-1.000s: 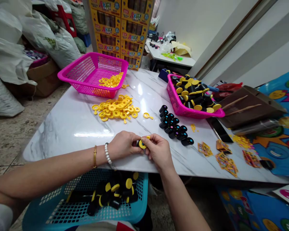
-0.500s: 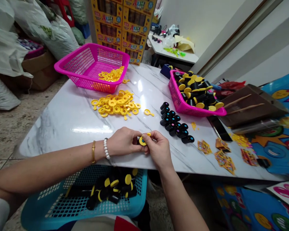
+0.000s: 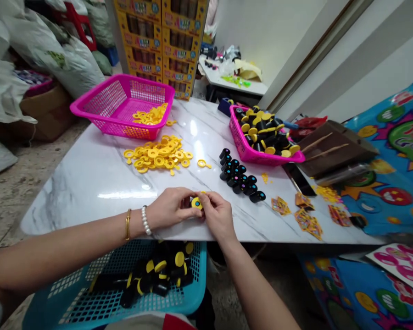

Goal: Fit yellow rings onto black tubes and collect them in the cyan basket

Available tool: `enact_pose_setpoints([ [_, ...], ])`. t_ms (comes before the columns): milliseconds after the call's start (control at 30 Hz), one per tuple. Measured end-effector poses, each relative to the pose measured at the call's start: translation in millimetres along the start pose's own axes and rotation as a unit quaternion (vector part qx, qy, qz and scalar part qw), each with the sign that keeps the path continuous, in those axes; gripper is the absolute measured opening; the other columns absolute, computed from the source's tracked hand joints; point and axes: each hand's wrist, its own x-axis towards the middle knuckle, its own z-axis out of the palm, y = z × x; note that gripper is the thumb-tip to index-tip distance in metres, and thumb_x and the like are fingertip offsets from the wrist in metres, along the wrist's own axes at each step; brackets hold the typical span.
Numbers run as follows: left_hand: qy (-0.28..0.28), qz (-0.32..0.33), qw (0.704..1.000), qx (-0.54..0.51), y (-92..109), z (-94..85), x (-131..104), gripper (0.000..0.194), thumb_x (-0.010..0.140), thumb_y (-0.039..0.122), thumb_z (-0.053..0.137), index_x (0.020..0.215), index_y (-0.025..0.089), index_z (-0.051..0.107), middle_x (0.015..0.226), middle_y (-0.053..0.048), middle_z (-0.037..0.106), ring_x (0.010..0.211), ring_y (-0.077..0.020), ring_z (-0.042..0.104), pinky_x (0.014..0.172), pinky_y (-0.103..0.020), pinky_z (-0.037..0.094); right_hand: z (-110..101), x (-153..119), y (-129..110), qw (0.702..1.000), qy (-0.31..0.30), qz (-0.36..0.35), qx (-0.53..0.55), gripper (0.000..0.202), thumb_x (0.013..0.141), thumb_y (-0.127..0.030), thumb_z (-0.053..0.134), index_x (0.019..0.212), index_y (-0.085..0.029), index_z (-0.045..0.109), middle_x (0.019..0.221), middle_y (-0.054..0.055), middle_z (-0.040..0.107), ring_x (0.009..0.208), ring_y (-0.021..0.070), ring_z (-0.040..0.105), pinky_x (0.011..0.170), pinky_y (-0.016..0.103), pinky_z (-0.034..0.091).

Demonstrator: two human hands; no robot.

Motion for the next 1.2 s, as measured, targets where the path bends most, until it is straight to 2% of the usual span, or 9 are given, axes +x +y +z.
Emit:
enact_pose_setpoints([
  [133, 0.007, 0.038, 0.997, 0.064, -3.5, 4.4, -0.9, 0.039, 0.087, 0.050, 0.052, 0.108, 0.019, 0.064, 0.087, -0.006, 0.063, 0.077, -0.0172, 0.058, 0.072, -0.030, 0.045, -15.4, 7.2, 2.9, 0.995, -0.029, 0.061, 0.069, 0.040, 0.081, -0.052, 0.059, 0.076, -0.013, 0.067, 0.058, 0.001, 0.057, 0.045, 0.0097, 0.049, 0.040, 0.021, 0.039],
  [233, -0.016, 0.048, 0.993, 0.105, -5.7, 6.0, -0.8, 0.042, 0.089, 0.051, 0.046, 0.110, 0.017, 0.061, 0.089, -0.007, 0.062, 0.080, -0.0196, 0.059, 0.071, -0.031, 0.047, -28.1, 21.7, -1.8, 0.978, -0.106, 0.142, 0.110, 0.036, 0.074, -0.047, 0.068, 0.072, -0.011, 0.066, 0.057, 0.001, 0.058, 0.047, 0.0091, 0.049, 0.039, 0.019, 0.036],
  [367, -0.060, 0.041, 0.986, 0.151, -0.6, 6.6, -1.7, 0.040, 0.094, 0.045, 0.039, 0.109, 0.013, 0.057, 0.093, -0.009, 0.060, 0.079, -0.0206, 0.059, 0.067, -0.032, 0.047, -37.4, 35.5, -18.1, 0.953, -0.240, 0.177, 0.057, 0.026, 0.067, -0.033, 0.076, 0.079, -0.015, 0.063, 0.059, -0.002, 0.061, 0.046, 0.0083, 0.051, 0.044, 0.019, 0.040],
  [433, -0.067, 0.038, 0.984, 0.162, 5.1, 5.4, -1.0, 0.041, 0.092, 0.046, 0.043, 0.111, 0.013, 0.055, 0.096, -0.010, 0.059, 0.078, -0.0213, 0.059, 0.065, -0.032, 0.046, -37.7, 36.7, -28.5, 0.952, -0.263, 0.159, 0.009, 0.024, 0.066, -0.029, 0.076, 0.079, -0.017, 0.060, 0.063, -0.003, 0.063, 0.050, 0.0082, 0.053, 0.049, 0.020, 0.043],
  [567, -0.047, 0.011, 0.987, 0.150, 11.4, 1.6, 6.2, 0.036, 0.086, 0.047, 0.050, 0.098, 0.014, 0.060, 0.090, -0.009, 0.061, 0.078, -0.0220, 0.059, 0.066, -0.033, 0.044, -33.8, 36.8, -39.8, 0.959, -0.255, 0.116, -0.033, 0.021, 0.071, -0.032, 0.072, 0.078, -0.019, 0.057, 0.064, -0.004, 0.061, 0.056, 0.0096, 0.055, 0.052, 0.020, 0.046],
  [800, -0.023, -0.032, 0.993, 0.115, 6.0, 10.1, 5.3, 0.027, 0.082, 0.045, 0.052, 0.075, 0.020, 0.061, 0.067, -0.002, 0.062, 0.062, -0.0168, 0.056, 0.055, -0.028, 0.035, -25.4, 11.4, -15.3, 0.980, -0.191, 0.052, -0.013, 0.023, 0.075, -0.034, 0.066, 0.090, -0.020, 0.054, 0.075, -0.004, 0.056, 0.055, 0.0087, 0.051, 0.052, 0.021, 0.044],
  [967, -0.080, 0.063, 0.981, 0.166, 17.9, 10.6, -16.8, 0.030, 0.076, 0.046, 0.059, 0.088, 0.018, 0.058, 0.081, -0.004, 0.063, 0.071, -0.0194, 0.059, 0.060, -0.028, 0.041, -13.6, -38.8, -7.2, 0.990, -0.108, -0.042, -0.077, 0.018, 0.074, -0.020, 0.063, 0.088, -0.021, 0.051, 0.067, -0.006, 0.049, 0.055, 0.0090, 0.045, 0.047, 0.019, 0.034],
  [1100, -0.167, 0.129, 0.964, 0.164, 26.9, -11.1, -34.8, 0.053, 0.073, 0.059, 0.060, 0.108, 0.020, 0.056, 0.088, -0.004, 0.062, 0.074, -0.0199, 0.060, 0.064, -0.029, 0.045, -13.0, -84.7, 8.7, 0.988, -0.092, -0.051, -0.109, 0.017, 0.080, -0.025, 0.060, 0.096, -0.021, 0.057, 0.072, -0.003, 0.052, 0.055, 0.0103, 0.045, 0.047, 0.020, 0.036],
  [1200, -0.076, 0.059, 0.971, 0.218, 14.6, -40.1, -22.9, 0.051, 0.083, 0.057, 0.051, 0.118, 0.020, 0.054, 0.096, -0.007, 0.062, 0.082, -0.0205, 0.060, 0.071, -0.030, 0.046, -13.2, -104.0, 25.9, 0.979, -0.103, -0.068, -0.163, 0.016, 0.077, -0.032, 0.066, 0.086, -0.020, 0.063, 0.067, -0.002, 0.053, 0.054, 0.0112, 0.045, 0.049, 0.022, 0.037],
])
